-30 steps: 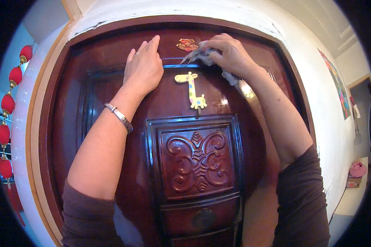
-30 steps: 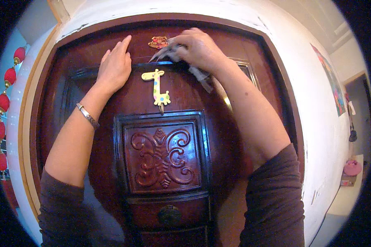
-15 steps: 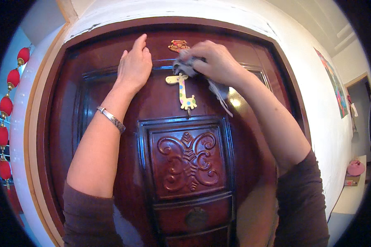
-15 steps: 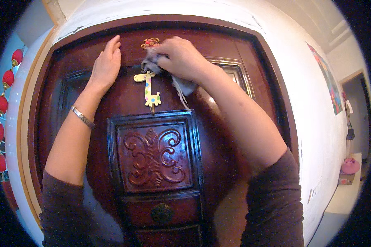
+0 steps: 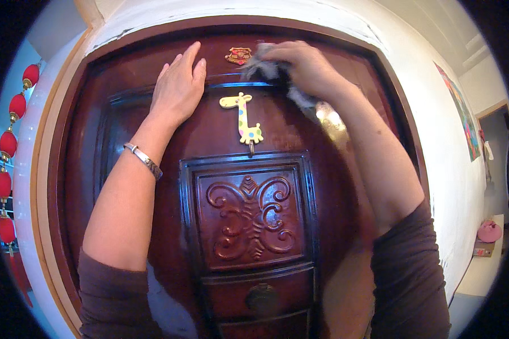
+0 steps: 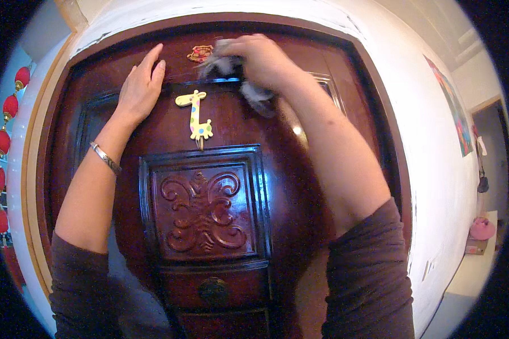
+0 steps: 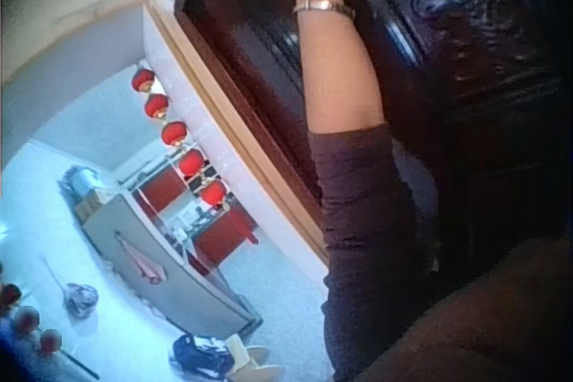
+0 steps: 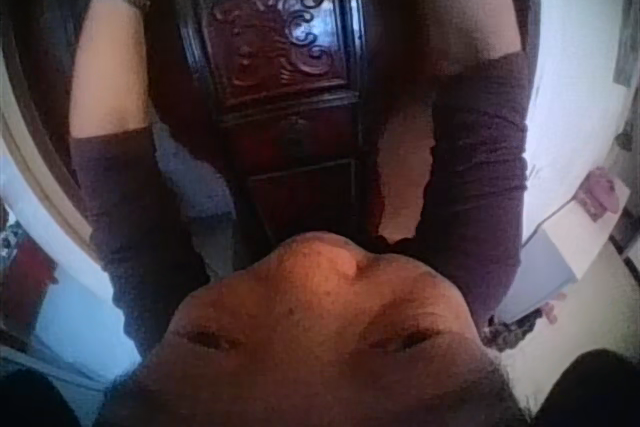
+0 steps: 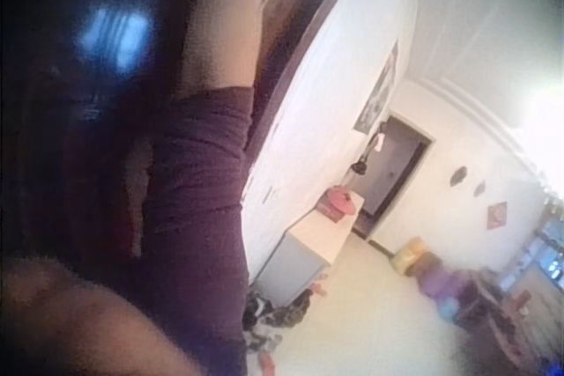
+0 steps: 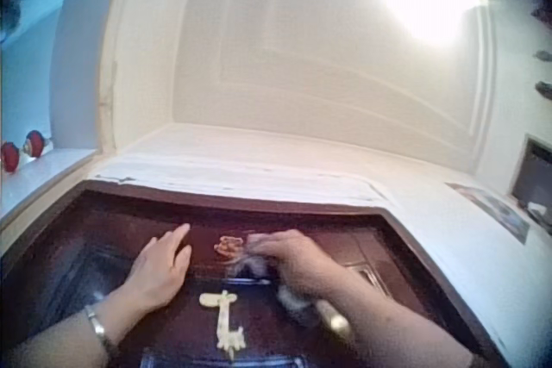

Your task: The person wipes the surface of a dark wooden door with a cloth. They systematically clean the door's panels, edges, and decorative elements, moving from the top to the bottom.

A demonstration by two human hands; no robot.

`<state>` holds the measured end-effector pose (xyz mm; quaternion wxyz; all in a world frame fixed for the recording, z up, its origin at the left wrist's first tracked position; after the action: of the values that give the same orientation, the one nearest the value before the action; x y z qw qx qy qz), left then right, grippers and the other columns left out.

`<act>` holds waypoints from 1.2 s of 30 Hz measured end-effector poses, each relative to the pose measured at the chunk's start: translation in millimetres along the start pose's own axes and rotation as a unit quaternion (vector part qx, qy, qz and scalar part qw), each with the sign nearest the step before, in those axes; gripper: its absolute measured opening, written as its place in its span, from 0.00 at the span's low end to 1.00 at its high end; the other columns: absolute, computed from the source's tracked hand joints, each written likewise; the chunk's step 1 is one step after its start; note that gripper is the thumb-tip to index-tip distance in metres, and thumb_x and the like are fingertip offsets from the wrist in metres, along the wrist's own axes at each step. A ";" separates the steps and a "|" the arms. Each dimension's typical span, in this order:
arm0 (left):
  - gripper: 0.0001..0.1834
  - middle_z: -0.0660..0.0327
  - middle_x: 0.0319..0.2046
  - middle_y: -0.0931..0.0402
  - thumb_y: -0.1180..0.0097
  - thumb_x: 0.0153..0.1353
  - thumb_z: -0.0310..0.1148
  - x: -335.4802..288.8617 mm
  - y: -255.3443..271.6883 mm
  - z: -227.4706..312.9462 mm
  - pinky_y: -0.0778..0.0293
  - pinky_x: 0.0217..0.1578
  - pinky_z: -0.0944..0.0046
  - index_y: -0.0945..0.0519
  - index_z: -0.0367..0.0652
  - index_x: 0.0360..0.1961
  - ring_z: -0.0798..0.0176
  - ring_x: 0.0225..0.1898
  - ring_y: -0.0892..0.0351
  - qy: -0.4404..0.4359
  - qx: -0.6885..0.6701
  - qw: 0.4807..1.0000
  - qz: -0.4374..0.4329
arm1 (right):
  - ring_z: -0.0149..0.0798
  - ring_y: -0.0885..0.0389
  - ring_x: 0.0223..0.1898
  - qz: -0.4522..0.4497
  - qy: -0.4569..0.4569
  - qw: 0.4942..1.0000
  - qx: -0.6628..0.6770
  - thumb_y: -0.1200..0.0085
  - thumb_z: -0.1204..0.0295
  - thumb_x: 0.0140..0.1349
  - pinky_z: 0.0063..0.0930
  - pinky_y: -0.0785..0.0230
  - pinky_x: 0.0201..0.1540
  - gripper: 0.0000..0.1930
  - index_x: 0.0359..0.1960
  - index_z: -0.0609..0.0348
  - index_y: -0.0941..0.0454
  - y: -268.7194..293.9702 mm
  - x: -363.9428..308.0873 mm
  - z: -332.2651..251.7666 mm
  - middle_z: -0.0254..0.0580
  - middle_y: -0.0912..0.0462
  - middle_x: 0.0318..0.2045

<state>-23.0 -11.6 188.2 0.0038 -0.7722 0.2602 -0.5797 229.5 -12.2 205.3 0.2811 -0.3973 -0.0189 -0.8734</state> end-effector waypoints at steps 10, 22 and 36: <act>0.21 0.53 0.59 0.26 0.56 0.71 0.42 -5.1 7.8 17.1 0.39 0.66 0.55 0.22 0.43 0.57 0.48 0.66 0.34 -0.156 0.028 0.987 -0.015 | 0.58 0.23 0.51 0.116 -0.089 0.989 -0.023 0.51 0.84 0.52 0.45 0.31 0.58 0.25 0.54 0.56 0.23 -8.6 -23.4 5.2 0.56 0.19 0.47; 0.25 0.52 0.58 0.25 0.57 0.69 0.50 -16.1 7.0 64.8 0.36 0.62 0.48 0.21 0.44 0.55 0.48 0.63 0.31 -0.043 0.075 0.990 -0.109 | 0.57 0.28 0.58 0.039 -0.120 0.992 0.003 0.57 0.82 0.58 0.42 0.33 0.61 0.23 0.55 0.52 0.22 4.4 -41.1 8.5 0.57 0.28 0.57; 0.41 0.40 0.56 0.27 0.45 0.62 0.45 -25.7 -27.8 105.0 0.31 0.57 0.46 0.47 0.37 0.70 0.43 0.56 0.25 -0.043 0.081 0.995 -0.028 | 0.51 0.26 0.57 0.146 -0.003 0.989 -0.016 0.42 0.78 0.51 0.40 0.31 0.60 0.23 0.51 0.46 0.18 -24.8 -25.2 -25.2 0.45 0.24 0.57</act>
<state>77.3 -8.2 139.3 0.0610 -0.8006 0.1900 -0.5649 212.9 14.1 175.0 0.3988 -0.4025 0.0526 -0.8223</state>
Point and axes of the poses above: each hand's wrist, its own x-axis towards the middle knuckle, its own y-axis out of the back of the hand, z = x × y, the point moved 3 cm from there along x, towards the middle knuckle
